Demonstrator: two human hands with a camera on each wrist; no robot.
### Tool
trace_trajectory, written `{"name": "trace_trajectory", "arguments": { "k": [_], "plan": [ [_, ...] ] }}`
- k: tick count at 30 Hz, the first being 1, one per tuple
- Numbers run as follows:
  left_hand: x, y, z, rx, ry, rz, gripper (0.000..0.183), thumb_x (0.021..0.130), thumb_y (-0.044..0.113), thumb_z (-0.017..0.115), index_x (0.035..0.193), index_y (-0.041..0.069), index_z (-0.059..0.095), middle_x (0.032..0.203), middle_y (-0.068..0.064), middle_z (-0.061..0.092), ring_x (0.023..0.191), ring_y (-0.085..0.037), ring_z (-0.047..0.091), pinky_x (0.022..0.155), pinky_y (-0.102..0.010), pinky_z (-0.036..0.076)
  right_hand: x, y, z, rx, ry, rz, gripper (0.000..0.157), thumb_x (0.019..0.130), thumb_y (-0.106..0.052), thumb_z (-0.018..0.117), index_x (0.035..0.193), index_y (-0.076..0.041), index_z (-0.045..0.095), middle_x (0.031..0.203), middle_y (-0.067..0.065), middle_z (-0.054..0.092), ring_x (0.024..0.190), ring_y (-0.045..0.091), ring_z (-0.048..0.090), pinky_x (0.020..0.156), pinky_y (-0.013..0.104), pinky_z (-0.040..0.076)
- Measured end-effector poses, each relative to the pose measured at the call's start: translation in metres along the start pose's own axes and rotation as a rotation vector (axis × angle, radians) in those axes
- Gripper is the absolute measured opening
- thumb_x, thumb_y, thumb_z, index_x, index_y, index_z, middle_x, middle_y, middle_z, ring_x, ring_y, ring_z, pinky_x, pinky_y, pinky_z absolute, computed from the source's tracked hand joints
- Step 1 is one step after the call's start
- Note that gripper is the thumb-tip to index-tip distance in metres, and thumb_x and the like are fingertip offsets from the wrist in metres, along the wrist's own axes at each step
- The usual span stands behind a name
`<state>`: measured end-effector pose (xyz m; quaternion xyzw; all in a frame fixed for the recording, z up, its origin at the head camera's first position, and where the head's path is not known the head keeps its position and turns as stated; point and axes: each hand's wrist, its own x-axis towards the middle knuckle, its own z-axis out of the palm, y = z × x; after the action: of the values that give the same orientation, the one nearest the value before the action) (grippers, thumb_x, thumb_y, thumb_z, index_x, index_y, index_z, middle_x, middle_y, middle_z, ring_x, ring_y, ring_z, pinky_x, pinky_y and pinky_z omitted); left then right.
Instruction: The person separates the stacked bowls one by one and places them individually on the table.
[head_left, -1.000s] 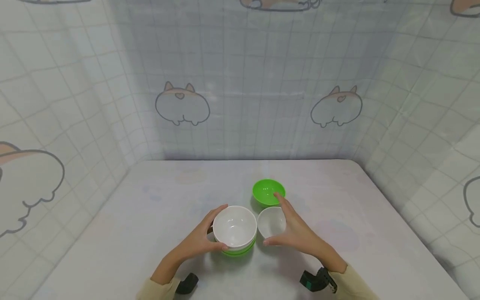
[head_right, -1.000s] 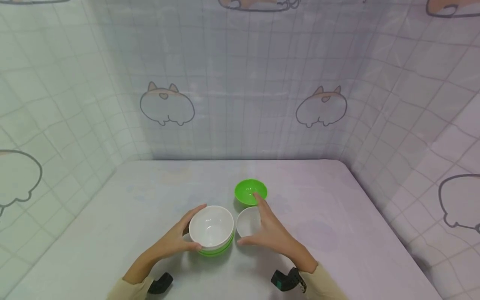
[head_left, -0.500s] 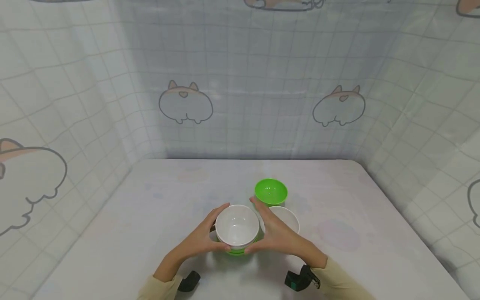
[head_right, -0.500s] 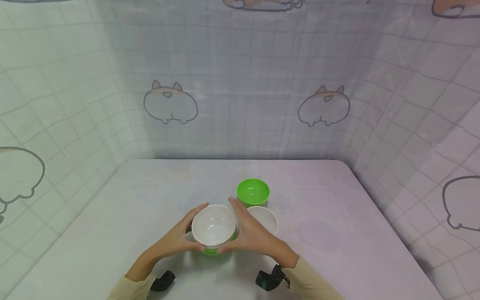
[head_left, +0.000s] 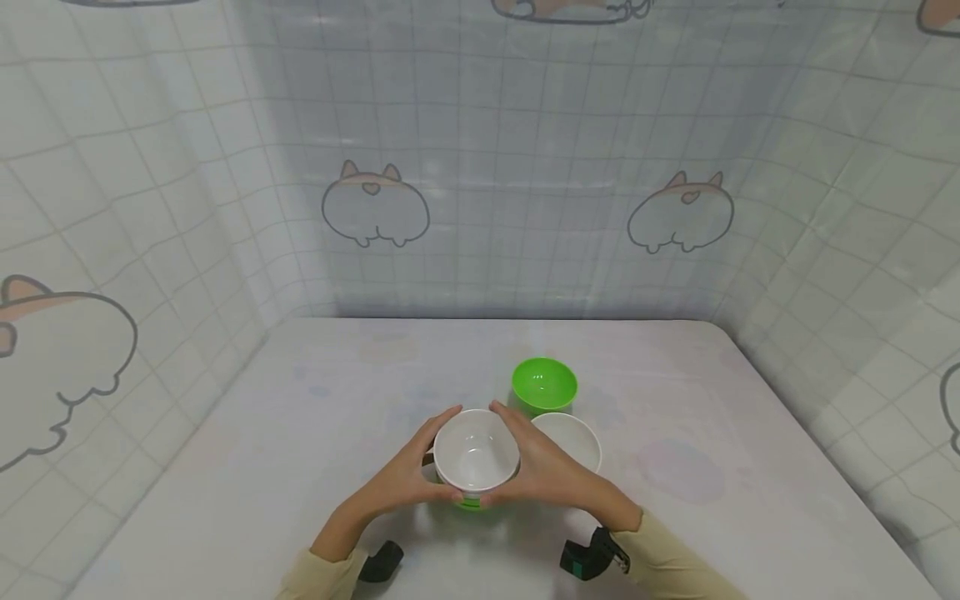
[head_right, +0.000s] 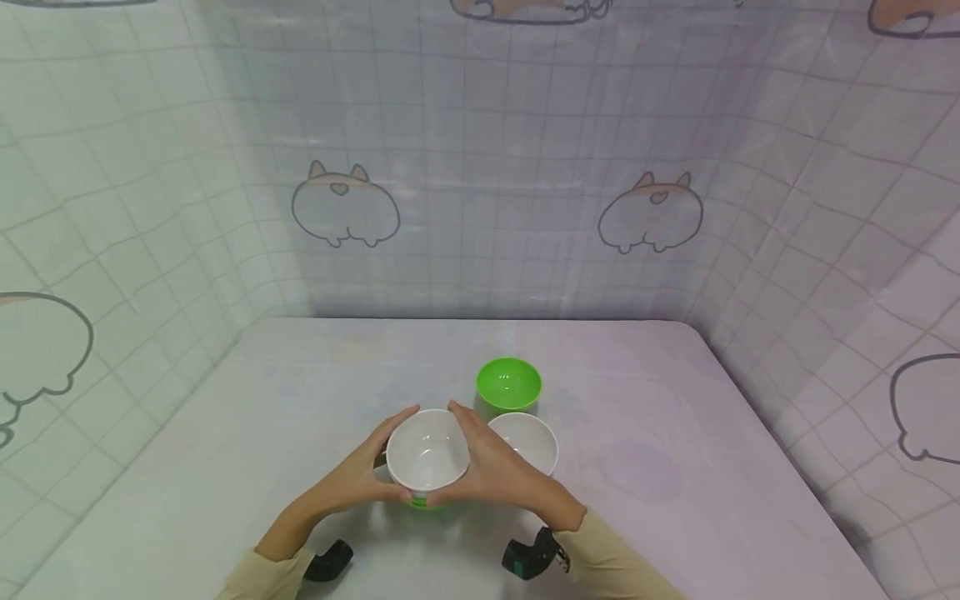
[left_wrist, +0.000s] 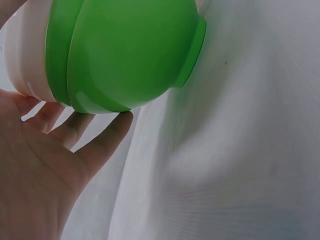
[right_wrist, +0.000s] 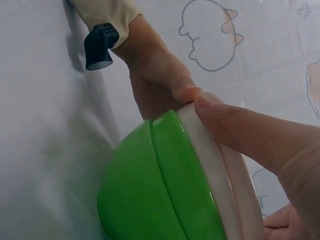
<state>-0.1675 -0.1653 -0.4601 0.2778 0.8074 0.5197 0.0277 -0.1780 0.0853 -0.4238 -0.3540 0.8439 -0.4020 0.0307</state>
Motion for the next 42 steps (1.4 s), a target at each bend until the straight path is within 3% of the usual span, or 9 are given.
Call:
{"name": "trace_trajectory", "arguments": {
  "k": [8,19,26,35,42],
  "plan": [
    [-0.001,0.001,0.001,-0.021,0.014,-0.031,0.105,0.071,0.024,0.088,0.153,0.025,0.023,0.149,-0.001,0.033,0.129,-0.026,0.042,0.097,-0.051,0.040,0.001,0.002,0.003,0.015,0.031,0.008,0.116,0.063,-0.049,0.088,0.152,-0.007,0.026,0.147,0.008,0.039,0.129,0.022,0.042,0.097,0.047,0.042],
    [0.001,-0.002,0.002,-0.023,0.006,-0.039,0.103,0.071,0.024,0.088,0.152,0.029,0.023,0.149,0.000,0.033,0.130,-0.025,0.041,0.098,-0.051,0.040,0.001,0.004,0.002,0.055,0.036,0.042,0.114,0.063,-0.048,0.089,0.151,-0.009,0.028,0.146,0.007,0.040,0.125,0.021,0.045,0.095,0.045,0.044],
    [0.002,-0.003,0.002,-0.016,0.015,-0.045,0.104,0.071,0.025,0.088,0.152,0.024,0.024,0.148,0.001,0.033,0.131,-0.025,0.039,0.098,-0.049,0.040,0.001,0.000,-0.006,0.045,0.060,0.029,0.117,0.060,-0.048,0.090,0.152,-0.009,0.028,0.147,0.006,0.040,0.130,0.020,0.041,0.100,0.045,0.040],
    [0.003,-0.006,-0.001,-0.016,0.016,-0.034,0.104,0.071,0.024,0.088,0.151,0.032,0.023,0.150,0.004,0.031,0.134,-0.026,0.037,0.098,-0.050,0.040,-0.005,-0.006,-0.019,0.047,0.153,0.016,0.117,0.058,-0.045,0.092,0.150,-0.005,0.031,0.146,0.011,0.041,0.129,0.026,0.043,0.100,0.050,0.039],
    [0.004,-0.006,0.000,-0.008,0.009,-0.036,0.102,0.072,0.024,0.088,0.151,0.032,0.024,0.153,0.002,0.027,0.136,-0.030,0.034,0.099,-0.052,0.039,-0.018,-0.012,-0.031,0.020,0.192,0.057,0.116,0.057,-0.046,0.092,0.151,-0.011,0.032,0.146,0.008,0.042,0.128,0.028,0.044,0.097,0.053,0.040]
  ]
}}
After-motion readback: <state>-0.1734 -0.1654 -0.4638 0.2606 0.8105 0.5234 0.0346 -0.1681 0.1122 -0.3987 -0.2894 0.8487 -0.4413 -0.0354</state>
